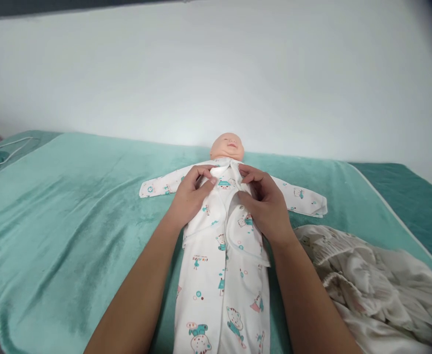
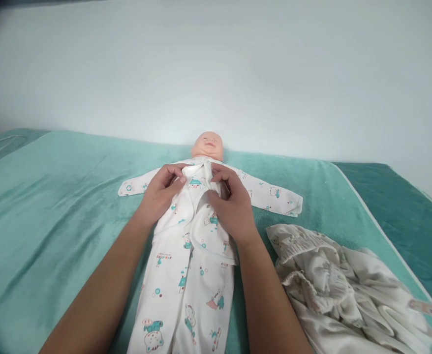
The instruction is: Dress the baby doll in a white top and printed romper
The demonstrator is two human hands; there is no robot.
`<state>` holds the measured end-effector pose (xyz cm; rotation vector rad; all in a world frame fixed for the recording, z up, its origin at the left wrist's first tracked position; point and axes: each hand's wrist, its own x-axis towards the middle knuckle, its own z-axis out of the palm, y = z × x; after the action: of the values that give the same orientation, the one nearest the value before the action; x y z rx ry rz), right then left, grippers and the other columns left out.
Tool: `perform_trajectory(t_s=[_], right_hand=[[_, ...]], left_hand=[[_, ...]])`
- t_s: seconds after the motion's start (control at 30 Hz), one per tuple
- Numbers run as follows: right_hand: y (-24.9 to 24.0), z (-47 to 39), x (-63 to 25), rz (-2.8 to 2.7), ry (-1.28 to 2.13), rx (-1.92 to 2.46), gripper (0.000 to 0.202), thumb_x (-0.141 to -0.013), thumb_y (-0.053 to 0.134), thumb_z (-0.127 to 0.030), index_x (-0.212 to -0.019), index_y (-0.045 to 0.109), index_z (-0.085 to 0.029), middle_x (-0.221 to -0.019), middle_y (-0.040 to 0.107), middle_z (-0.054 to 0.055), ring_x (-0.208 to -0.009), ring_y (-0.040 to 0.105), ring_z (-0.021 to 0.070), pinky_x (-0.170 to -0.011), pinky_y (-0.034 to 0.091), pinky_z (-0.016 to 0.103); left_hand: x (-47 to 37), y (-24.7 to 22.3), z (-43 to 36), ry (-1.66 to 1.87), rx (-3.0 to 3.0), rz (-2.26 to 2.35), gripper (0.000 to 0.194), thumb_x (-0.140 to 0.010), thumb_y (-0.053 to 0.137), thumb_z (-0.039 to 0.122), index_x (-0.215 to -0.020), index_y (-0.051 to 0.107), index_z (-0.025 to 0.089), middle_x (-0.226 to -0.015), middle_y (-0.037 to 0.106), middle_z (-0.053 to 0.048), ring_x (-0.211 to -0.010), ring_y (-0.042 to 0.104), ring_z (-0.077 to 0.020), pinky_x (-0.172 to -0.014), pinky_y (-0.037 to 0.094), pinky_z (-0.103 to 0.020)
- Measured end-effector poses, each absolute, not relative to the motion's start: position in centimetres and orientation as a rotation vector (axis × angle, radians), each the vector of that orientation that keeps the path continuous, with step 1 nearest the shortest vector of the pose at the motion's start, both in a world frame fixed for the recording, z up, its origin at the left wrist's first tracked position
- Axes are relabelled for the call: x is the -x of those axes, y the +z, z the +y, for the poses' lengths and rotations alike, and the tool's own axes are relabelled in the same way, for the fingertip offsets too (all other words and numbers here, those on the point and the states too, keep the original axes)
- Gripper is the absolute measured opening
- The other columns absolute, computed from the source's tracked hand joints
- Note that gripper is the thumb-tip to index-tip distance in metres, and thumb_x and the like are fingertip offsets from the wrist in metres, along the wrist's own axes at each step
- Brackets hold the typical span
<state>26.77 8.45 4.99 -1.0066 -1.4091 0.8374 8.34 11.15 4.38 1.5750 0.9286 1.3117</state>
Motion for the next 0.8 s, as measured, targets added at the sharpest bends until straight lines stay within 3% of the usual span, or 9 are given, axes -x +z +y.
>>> perform_trajectory(t_s=[0.17, 0.27, 0.37, 0.6, 0.8], right_hand=[[4.92, 8.57, -27.01, -1.419, 0.868, 0.979, 0.020, -0.081, 0.065, -0.018, -0.099, 0.063, -0.027, -0.140, 0.058, 0.003, -0.132, 0.052, 0.0238, -0.113, 0.038, 0.045], [5.04, 8.57, -27.11, -1.430, 0.789, 1.015, 0.017, -0.085, 0.059, -0.019, -0.095, 0.069, -0.028, -0.137, 0.060, 0.001, -0.131, 0.053, 0.0233, -0.113, 0.038, 0.045], [5.22, 8.57, -27.13, -1.450, 0.719, 1.109, 0.025, -0.086, 0.053, -0.017, -0.091, 0.075, -0.029, -0.135, 0.062, -0.001, -0.128, 0.055, 0.0231, -0.112, 0.040, 0.046], [5.56, 8.52, -26.93, -1.479, 0.748, 1.224, 0.026, -0.085, 0.065, -0.030, -0.110, 0.074, -0.031, -0.143, 0.057, 0.001, -0.132, 0.052, 0.0255, -0.113, 0.040, 0.047], [5.33, 8.64, -27.10, -1.456, 0.750, 1.225, 0.032, -0.082, 0.061, -0.020, -0.111, 0.071, -0.030, -0.142, 0.057, 0.001, -0.131, 0.052, 0.0237, -0.111, 0.041, 0.045]], left_hand=[[-8.60, 4.99, 10.67, 1.264, -1.738, 1.004, 0.034, -0.089, 0.065, 0.033, -0.122, 0.058, 0.026, -0.136, 0.058, -0.007, -0.131, 0.051, -0.0213, -0.112, 0.038, -0.038], [-8.52, 5.17, 10.69, 1.241, -1.876, 1.035, 0.021, -0.093, 0.058, 0.031, -0.112, 0.067, 0.027, -0.134, 0.058, -0.006, -0.132, 0.049, -0.0220, -0.115, 0.034, -0.039], [-8.48, 5.17, 10.77, 1.223, -1.932, 1.098, 0.023, -0.095, 0.053, 0.030, -0.108, 0.071, 0.028, -0.128, 0.058, -0.006, -0.128, 0.050, -0.0219, -0.112, 0.036, -0.038], [-8.72, 5.12, 10.58, 1.276, -1.889, 1.165, 0.027, -0.089, 0.066, 0.035, -0.114, 0.068, 0.028, -0.119, 0.055, -0.005, -0.121, 0.052, -0.0213, -0.108, 0.039, -0.036], [-8.78, 4.83, 10.78, 1.325, -1.881, 1.209, 0.028, -0.088, 0.063, 0.025, -0.116, 0.065, 0.026, -0.116, 0.054, -0.005, -0.120, 0.053, -0.0203, -0.107, 0.040, -0.035]])
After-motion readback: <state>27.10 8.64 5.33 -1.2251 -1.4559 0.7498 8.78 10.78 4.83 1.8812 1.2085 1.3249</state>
